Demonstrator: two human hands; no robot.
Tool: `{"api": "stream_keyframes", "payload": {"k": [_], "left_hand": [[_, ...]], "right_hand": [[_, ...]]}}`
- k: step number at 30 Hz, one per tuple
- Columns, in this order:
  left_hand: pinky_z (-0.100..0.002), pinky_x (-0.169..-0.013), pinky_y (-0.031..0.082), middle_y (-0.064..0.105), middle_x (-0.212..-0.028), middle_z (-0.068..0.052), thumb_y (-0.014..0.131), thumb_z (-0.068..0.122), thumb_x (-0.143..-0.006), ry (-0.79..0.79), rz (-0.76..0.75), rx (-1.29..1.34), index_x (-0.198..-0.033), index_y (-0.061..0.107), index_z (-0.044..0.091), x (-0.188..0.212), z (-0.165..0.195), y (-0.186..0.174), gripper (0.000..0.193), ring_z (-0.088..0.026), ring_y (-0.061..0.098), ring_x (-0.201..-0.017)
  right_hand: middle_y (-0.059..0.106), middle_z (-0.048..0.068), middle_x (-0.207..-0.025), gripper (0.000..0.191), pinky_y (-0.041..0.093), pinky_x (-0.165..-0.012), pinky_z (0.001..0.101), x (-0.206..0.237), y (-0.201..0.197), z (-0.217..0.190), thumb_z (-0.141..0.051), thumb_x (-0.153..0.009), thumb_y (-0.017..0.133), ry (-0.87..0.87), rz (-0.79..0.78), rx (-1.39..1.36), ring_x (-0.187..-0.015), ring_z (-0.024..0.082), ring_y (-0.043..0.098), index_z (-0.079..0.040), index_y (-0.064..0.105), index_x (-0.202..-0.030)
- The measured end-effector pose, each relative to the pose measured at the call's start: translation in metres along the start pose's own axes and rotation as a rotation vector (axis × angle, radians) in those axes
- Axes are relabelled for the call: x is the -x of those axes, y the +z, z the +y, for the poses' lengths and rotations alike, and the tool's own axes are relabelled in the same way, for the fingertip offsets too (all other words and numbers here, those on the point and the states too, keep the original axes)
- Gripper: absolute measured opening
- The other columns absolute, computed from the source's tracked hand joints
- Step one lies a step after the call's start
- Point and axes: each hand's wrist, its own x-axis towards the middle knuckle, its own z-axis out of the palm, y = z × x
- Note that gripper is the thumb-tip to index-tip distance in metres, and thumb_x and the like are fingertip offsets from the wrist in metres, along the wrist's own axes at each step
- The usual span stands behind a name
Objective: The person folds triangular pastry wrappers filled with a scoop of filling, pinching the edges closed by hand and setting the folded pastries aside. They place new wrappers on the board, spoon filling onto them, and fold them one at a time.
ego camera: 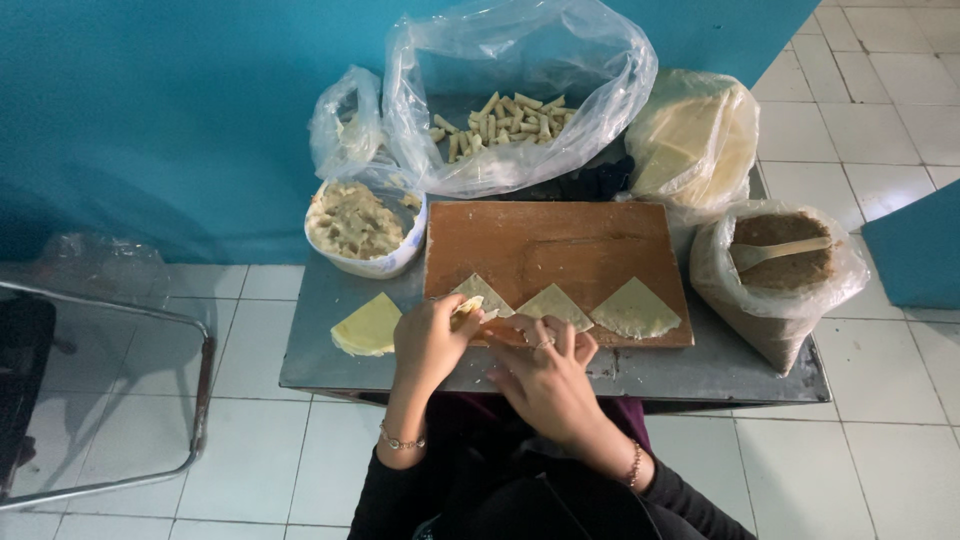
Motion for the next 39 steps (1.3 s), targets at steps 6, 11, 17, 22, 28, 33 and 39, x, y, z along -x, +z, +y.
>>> {"api": "stream_keyframes", "payload": {"k": [6,11,17,22,28,33,39], "left_hand": [[-0.042,-0.065,0.054,0.075,-0.083,-0.016,0.075,0.038,-0.086,0.030,-0.007,0.017,-0.102,0.077,0.007,-0.003,-0.008,0.001,0.036,-0.035,0.072,-0.077],[-0.035,-0.064,0.054,0.077,-0.089,-0.008,0.068,0.035,-0.096,-0.207,-0.128,0.604,-0.108,0.078,0.007,-0.004,-0.032,-0.014,0.032,-0.018,0.070,-0.074],[-0.037,-0.070,0.059,0.072,-0.115,-0.016,0.063,0.028,-0.102,-0.382,-0.107,1.470,-0.124,0.066,-0.005,0.006,-0.016,-0.018,0.040,-0.020,0.071,-0.089],[-0.042,-0.096,0.058,0.062,-0.144,-0.020,0.058,0.023,-0.100,-0.441,-0.068,1.719,-0.139,0.050,-0.010,0.022,0.045,-0.002,0.052,-0.027,0.068,-0.116],[-0.037,-0.116,0.037,0.034,-0.165,-0.022,0.051,0.026,-0.105,-0.312,-0.325,2.026,-0.154,0.037,-0.004,0.046,0.094,0.007,0.060,-0.025,0.043,-0.146],[-0.037,-0.122,0.026,0.028,-0.169,-0.025,0.048,0.029,-0.109,-0.240,-0.361,1.896,-0.163,0.029,-0.002,0.053,0.094,0.017,0.065,-0.022,0.038,-0.146],[-0.039,-0.127,0.018,0.015,-0.174,-0.015,0.043,0.028,-0.110,-0.091,-0.337,1.545,-0.163,0.023,-0.001,0.057,0.096,0.024,0.064,-0.025,0.024,-0.157]], "right_hand": [[0.051,0.007,-0.136,0.022,0.032,-0.102,0.0516,0.011,0.003,-0.015,-0.028,-0.084,0.081,-0.304,-0.028,-0.223,-0.125,0.037,0.042,-0.033,0.082,-0.105],[0.062,0.002,-0.121,0.022,0.032,-0.098,0.0499,0.007,-0.009,-0.004,-0.030,-0.067,0.091,-0.225,0.209,-0.301,-0.121,0.034,0.043,-0.027,0.080,-0.086],[0.066,0.003,-0.109,0.020,0.051,-0.092,0.0375,0.005,-0.032,0.012,-0.007,-0.074,0.084,-0.021,0.269,-0.511,-0.107,0.024,0.062,-0.012,0.079,-0.092],[0.069,0.009,-0.104,0.021,0.061,-0.082,0.0258,0.017,-0.054,0.005,0.009,-0.085,0.073,0.150,0.305,-0.920,-0.095,0.018,0.072,-0.002,0.075,-0.102],[0.077,0.007,-0.102,0.025,0.061,-0.078,0.0248,0.003,-0.060,-0.001,0.002,-0.075,0.083,0.194,0.387,-0.549,-0.088,0.015,0.077,-0.002,0.077,-0.098],[0.076,0.006,-0.098,0.027,0.059,-0.077,0.0268,0.000,-0.057,0.000,-0.005,-0.069,0.088,0.148,0.446,-0.417,-0.087,0.017,0.075,-0.002,0.077,-0.094],[0.076,0.006,-0.095,0.020,0.063,-0.075,0.0255,0.004,-0.055,0.005,-0.003,-0.078,0.083,0.263,0.418,-0.654,-0.085,0.014,0.075,0.001,0.074,-0.095]]}}
